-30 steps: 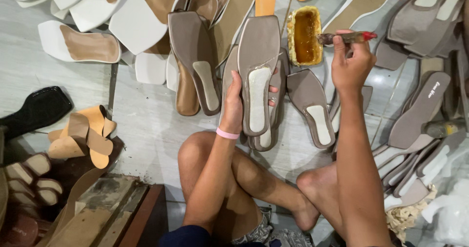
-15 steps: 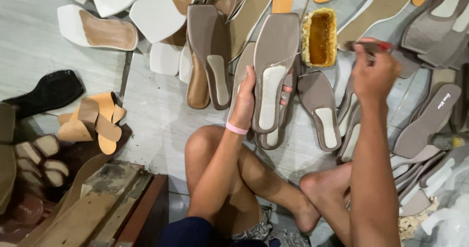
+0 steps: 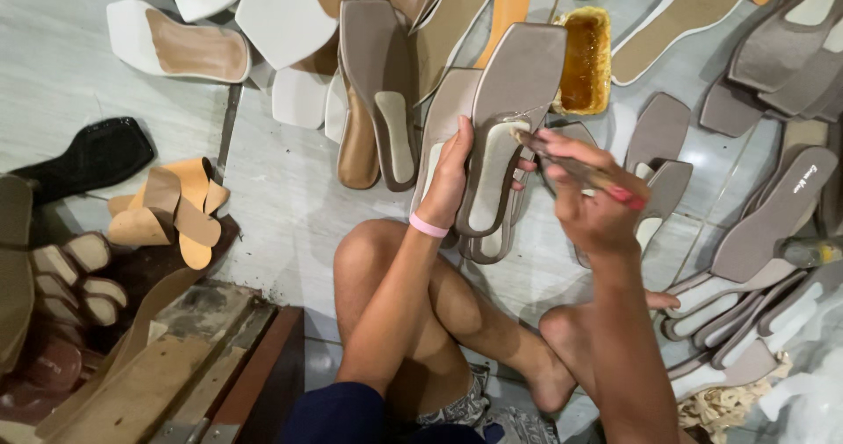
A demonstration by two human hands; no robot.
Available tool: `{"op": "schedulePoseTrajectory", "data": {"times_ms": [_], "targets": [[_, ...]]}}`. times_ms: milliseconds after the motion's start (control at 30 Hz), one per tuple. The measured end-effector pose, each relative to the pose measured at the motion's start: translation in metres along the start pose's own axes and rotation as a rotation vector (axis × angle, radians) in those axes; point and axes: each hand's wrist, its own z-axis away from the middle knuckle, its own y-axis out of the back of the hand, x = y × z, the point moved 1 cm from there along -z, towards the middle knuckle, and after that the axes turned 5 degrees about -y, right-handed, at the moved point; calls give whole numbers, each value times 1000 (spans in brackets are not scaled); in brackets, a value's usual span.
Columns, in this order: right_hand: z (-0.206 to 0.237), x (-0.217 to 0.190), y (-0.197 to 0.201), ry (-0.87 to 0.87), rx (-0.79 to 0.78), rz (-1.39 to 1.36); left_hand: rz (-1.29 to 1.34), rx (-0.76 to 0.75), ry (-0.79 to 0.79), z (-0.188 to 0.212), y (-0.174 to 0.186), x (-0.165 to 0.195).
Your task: The person sits on the floor and applies a viscous adhesive to the insole of a shoe using a small brush. They repeatedly dip the brush into a container of glue and spread it evenly across the insole surface, then place the shoe down and pick up another to repeat the process.
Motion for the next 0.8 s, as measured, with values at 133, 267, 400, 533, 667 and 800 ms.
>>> {"op": "schedulePoseTrajectory", "data": {"times_ms": [133,267,400,533,667,800], "targets": [[-3,-20,-12,192,-40,256,-33,-4,-30,2,4,2],[23,-37,-18,134,-202,193,27,25,-32,0,5,5],[49,-38,-14,108,-241,128,-28,26,-22,-4,4,2],[48,-29,-5,17,-323,94,37,-37,3,-5,3,-2],[21,-18,-2,35,-205,165,23,-26,24,-4,1,-6],[-3,-17,5,26,-109,-13,10,11,55,-4,2,-9]]}}
